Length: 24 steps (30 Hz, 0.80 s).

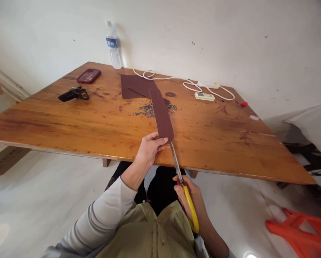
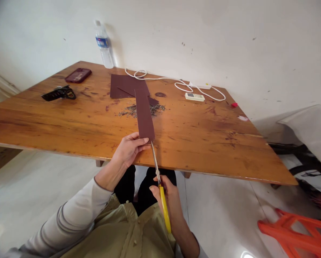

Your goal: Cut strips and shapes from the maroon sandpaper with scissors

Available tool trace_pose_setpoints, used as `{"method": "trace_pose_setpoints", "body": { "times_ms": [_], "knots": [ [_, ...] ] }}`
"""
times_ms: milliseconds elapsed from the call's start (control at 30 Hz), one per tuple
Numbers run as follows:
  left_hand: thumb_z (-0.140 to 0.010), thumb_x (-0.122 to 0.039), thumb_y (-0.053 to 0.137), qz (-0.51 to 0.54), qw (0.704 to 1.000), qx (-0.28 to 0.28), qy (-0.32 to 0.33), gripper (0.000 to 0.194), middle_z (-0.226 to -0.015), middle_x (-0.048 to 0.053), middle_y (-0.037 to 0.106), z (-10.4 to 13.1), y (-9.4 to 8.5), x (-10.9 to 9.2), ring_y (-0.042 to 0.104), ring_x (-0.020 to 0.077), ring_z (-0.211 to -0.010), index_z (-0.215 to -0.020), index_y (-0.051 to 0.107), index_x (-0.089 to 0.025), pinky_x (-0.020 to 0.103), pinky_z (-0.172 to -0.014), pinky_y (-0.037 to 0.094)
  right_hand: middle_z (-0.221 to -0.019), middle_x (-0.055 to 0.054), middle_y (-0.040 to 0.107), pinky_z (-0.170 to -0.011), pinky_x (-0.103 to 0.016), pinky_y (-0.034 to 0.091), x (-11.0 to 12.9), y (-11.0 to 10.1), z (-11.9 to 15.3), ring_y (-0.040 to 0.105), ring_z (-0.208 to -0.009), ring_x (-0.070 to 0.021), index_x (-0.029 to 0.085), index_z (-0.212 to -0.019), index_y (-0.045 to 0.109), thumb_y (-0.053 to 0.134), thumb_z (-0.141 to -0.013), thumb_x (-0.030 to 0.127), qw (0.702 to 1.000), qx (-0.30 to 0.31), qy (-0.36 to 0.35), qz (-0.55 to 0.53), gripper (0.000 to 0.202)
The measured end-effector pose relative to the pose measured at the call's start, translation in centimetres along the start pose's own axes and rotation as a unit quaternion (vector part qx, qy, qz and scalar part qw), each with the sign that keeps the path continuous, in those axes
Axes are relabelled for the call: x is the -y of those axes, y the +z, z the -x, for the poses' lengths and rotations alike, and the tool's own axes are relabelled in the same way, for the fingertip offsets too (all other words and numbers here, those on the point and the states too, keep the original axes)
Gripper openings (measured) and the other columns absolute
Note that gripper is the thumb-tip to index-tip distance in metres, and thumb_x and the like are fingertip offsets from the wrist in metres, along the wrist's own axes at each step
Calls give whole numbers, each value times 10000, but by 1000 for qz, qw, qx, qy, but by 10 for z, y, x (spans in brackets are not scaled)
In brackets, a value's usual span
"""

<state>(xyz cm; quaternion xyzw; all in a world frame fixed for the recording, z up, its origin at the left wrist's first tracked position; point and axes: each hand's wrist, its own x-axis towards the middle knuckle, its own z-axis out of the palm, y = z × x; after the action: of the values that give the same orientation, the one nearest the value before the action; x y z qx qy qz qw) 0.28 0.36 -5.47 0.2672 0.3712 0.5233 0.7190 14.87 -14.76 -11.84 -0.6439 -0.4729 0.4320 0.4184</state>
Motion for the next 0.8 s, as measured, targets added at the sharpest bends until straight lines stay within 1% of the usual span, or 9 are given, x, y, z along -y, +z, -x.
{"method": "trace_pose_setpoints", "body": {
  "times_ms": [200,333,400,500,667,800],
  "knots": [
    [-472,-165,945,-4,1000,-2,-4,284,-700,9,719,-1,-1,0,648,114,-651,-682,757,-130,248,-632,600,-648,26,532,-508,-264,423,6,-1,-2,454,-552,-159,200,-891,714,702,-794,445,999,-24,-26,28,264],
    [-495,-137,925,6,1000,-25,-8,262,-722,16,731,-2,0,0,665,120,-650,-695,757,-126,257,-639,608,-665,15,574,-529,-271,431,-8,-5,-4,467,-549,-156,191,-914,738,708,-776,437,999,-20,-8,37,284],
    [-504,-130,920,12,999,-31,-9,255,-735,18,742,-2,1,0,665,120,-649,-704,763,-127,258,-634,610,-647,29,557,-524,-270,419,-19,-9,-5,453,-530,-149,191,-942,759,702,-753,404,999,-9,-7,35,290],
    [-501,-135,926,18,999,-30,-14,258,-729,19,748,-3,0,-1,662,117,-631,-703,767,-129,250,-612,605,-651,37,544,-507,-264,408,-30,-17,-6,484,-530,-160,210,-1069,786,685,-762,356,999,21,3,49,354],
    [-485,-137,956,18,999,-11,-25,289,-723,26,751,-3,-3,-2,681,124,-648,-711,777,-124,250,-635,619,-678,27,559,-580,-283,458,-29,-28,-8,509,-580,-176,227,-1095,799,685,-785,342,995,7,-12,97,351],
    [-479,-139,976,3,999,6,-32,303,-727,23,755,-3,-5,-3,673,117,-651,-719,793,-131,240,-637,620,-659,30,534,-562,-293,460,-26,-35,-10,499,-560,-182,229,-1105,806,685,-835,434,991,7,-34,125,360]
  ]
}}
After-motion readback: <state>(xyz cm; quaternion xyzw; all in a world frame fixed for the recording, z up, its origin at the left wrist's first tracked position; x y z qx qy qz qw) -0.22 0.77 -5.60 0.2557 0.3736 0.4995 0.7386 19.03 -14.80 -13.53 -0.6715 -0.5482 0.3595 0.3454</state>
